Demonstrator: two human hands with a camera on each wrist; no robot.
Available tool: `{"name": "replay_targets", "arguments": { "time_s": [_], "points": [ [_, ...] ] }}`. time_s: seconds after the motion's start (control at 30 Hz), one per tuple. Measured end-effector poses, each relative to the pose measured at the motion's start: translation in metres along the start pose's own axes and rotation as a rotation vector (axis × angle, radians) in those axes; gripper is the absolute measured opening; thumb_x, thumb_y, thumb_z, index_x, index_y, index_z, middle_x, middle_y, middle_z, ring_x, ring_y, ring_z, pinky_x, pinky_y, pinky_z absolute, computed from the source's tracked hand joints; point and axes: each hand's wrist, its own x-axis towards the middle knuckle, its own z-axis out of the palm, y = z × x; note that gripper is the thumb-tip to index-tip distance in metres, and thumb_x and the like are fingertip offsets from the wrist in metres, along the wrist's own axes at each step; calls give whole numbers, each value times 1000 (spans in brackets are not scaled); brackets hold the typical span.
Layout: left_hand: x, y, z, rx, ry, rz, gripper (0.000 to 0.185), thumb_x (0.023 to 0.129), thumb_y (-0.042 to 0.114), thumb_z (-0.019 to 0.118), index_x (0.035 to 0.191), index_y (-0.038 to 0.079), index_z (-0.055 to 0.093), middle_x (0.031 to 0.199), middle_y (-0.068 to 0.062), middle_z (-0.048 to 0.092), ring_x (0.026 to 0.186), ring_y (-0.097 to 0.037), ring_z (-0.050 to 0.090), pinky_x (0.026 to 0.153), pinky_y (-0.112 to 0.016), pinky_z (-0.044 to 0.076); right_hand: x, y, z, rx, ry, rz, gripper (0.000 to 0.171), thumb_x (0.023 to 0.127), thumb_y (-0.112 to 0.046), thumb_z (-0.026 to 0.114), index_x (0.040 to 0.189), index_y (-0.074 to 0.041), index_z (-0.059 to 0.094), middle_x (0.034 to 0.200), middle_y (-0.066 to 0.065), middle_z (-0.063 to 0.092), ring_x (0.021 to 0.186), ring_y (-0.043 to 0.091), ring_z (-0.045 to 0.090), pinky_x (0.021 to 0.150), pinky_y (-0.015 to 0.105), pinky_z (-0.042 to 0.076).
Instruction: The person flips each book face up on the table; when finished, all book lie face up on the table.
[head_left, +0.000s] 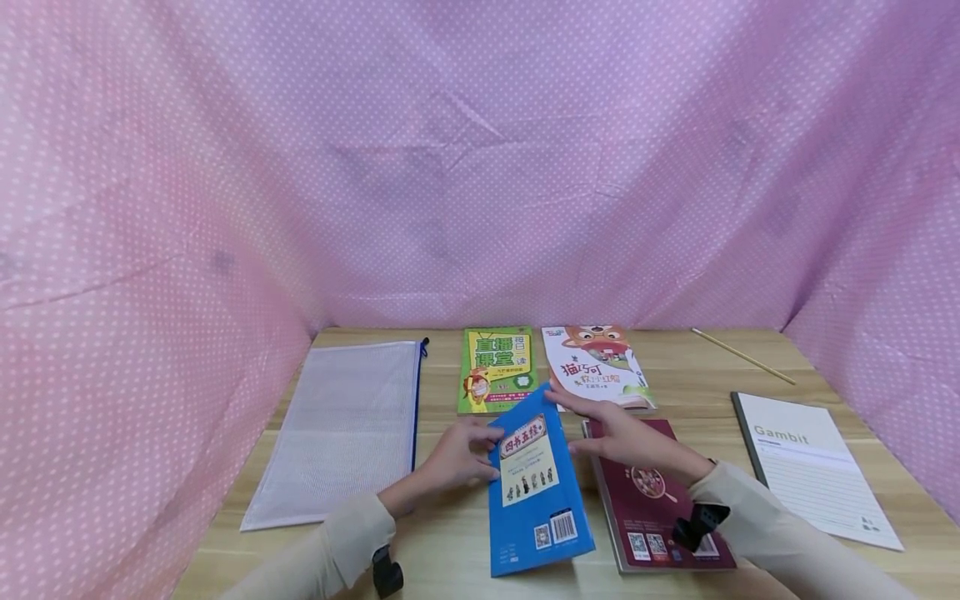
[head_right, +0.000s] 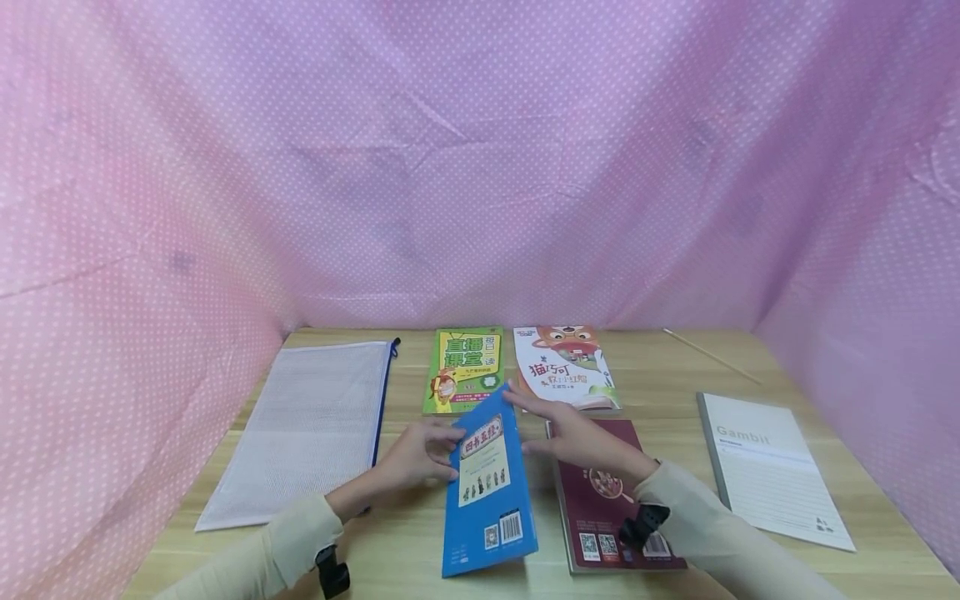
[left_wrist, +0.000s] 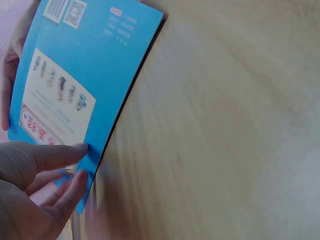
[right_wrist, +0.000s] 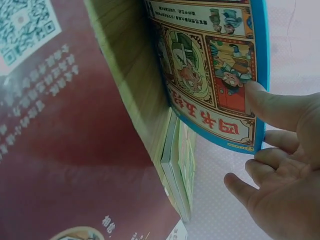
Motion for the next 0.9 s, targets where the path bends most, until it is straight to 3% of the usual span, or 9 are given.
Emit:
{"name": "replay_targets", "arguments": {
  "time_s": [0.2, 0.47, 0.73, 0.9],
  "points": [
    [0, 8, 10, 37, -37, 52, 49, 86, 10, 82, 133, 9, 68, 116, -4, 61, 106, -19, 58, 83, -22, 60, 1, 0, 1, 5, -23, -14, 75, 95, -15, 72, 160, -17, 36, 168, 14, 27, 152, 44, 29, 115, 59, 39],
    [4, 13, 15, 65, -52, 67, 48, 93, 26, 77, 138, 12, 65, 117, -2, 65, 105, -15, 59, 88, -24, 54, 2, 2, 6, -20, -6, -63, 73, 93, -14, 74, 157, -7, 38, 166, 18, 30, 150, 46, 30, 112, 56, 43],
    [3, 18, 18, -70, -99, 76, 50, 100, 35, 66, 145, 14, 58, 124, -2, 65, 110, -16, 58, 92, -26, 54, 9, -4, 13, 3, 7, -71, 72, 93, -17, 74, 156, -10, 41, 164, 18, 32, 151, 45, 29, 115, 60, 37],
    [-1, 24, 17, -161, -113, 60, 53, 102, 35, 63, 150, 17, 52, 138, -6, 62, 123, -22, 58, 102, -39, 55, 10, -12, 14, 8, 23, -41, 73, 94, -19, 74, 158, -16, 40, 165, 17, 32, 149, 45, 33, 114, 63, 39]
  ]
}}
